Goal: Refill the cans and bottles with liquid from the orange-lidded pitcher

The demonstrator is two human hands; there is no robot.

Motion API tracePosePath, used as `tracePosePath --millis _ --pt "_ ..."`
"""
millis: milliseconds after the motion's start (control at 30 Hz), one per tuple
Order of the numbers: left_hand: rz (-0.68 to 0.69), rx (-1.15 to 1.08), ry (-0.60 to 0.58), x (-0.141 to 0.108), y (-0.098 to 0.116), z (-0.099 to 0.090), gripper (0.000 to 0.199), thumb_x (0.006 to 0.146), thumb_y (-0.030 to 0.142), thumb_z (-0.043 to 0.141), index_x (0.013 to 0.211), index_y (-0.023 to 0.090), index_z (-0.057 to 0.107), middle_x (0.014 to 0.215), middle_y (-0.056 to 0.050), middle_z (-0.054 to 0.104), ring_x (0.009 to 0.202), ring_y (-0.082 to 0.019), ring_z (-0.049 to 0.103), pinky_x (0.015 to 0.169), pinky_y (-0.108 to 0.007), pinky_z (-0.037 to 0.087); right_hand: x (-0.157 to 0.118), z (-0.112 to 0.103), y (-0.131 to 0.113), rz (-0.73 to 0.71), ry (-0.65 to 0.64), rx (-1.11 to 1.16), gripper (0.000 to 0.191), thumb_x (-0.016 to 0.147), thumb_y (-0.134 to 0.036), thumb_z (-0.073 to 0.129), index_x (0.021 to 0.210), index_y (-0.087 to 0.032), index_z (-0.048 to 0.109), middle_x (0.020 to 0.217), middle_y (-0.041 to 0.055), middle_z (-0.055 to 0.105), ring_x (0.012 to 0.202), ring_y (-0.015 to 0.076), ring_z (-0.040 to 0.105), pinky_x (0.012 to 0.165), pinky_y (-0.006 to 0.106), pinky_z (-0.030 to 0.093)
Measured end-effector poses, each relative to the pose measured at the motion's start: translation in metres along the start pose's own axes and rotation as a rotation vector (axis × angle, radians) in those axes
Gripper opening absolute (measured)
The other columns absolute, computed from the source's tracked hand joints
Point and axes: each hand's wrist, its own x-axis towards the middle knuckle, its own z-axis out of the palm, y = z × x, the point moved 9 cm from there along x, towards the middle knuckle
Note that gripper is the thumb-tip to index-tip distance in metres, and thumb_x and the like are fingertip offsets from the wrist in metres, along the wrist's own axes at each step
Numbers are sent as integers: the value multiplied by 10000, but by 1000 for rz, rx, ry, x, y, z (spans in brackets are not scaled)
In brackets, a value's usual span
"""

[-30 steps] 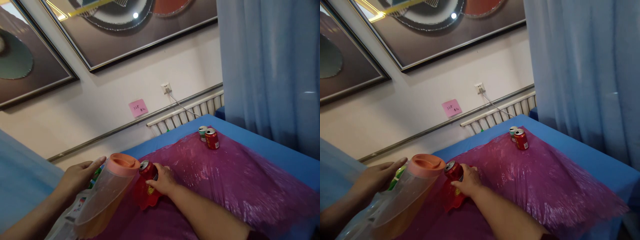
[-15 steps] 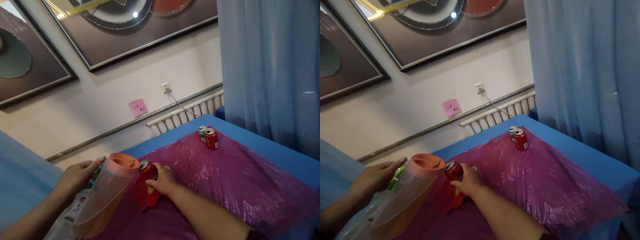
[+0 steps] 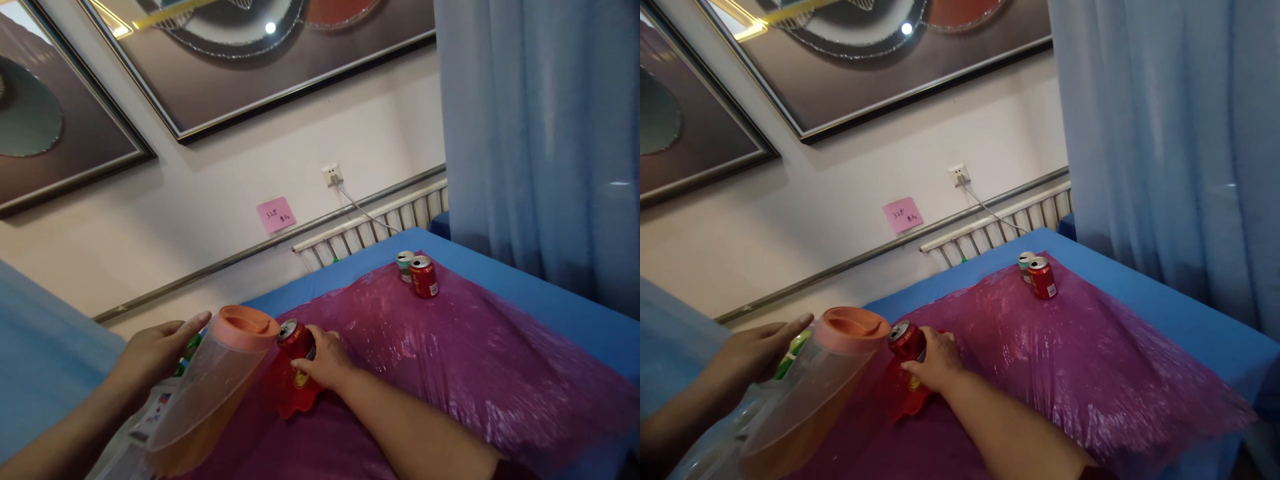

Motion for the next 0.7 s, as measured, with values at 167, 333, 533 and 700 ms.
tracePosePath --millis 167,333,533,700 --pt "-20 2 0 -3 3 -1 626 601 842 594 533 229 485 409 58 347 452 -137 311 478 -273 237 -1 -2 -2 -2 7 2 659 678 -460 834 1268 -280 599 1166 29 709 1044 266 634 924 360 446" --pt "-19 27 3 -5 5 -2 647 589 862 571 498 232 454 416 52 350 447 -135 306 482 -275 231 -1 -2 -1 7 -5 -7 656 681 -464 834 1266 -280 602 1161 32 712 1062 273 633 923 357 444" --pt "-39 38 4 -4 1 -3 621 606 839 591 550 226 511 414 52 370 456 -143 330 485 -277 233 -1 -2 -1 7 -3 -20 665 679 -472 831 1273 -287 598 1159 35 711 1058 269 633 910 356 443" --pt "-25 18 0 -3 0 -2 620 616 830 597 538 223 502 416 57 346 450 -135 313 477 -274 234 -1 -2 -1 5 5 -12 674 675 -472 831 1279 -286 597 1139 29 717 1060 277 628 904 355 447"
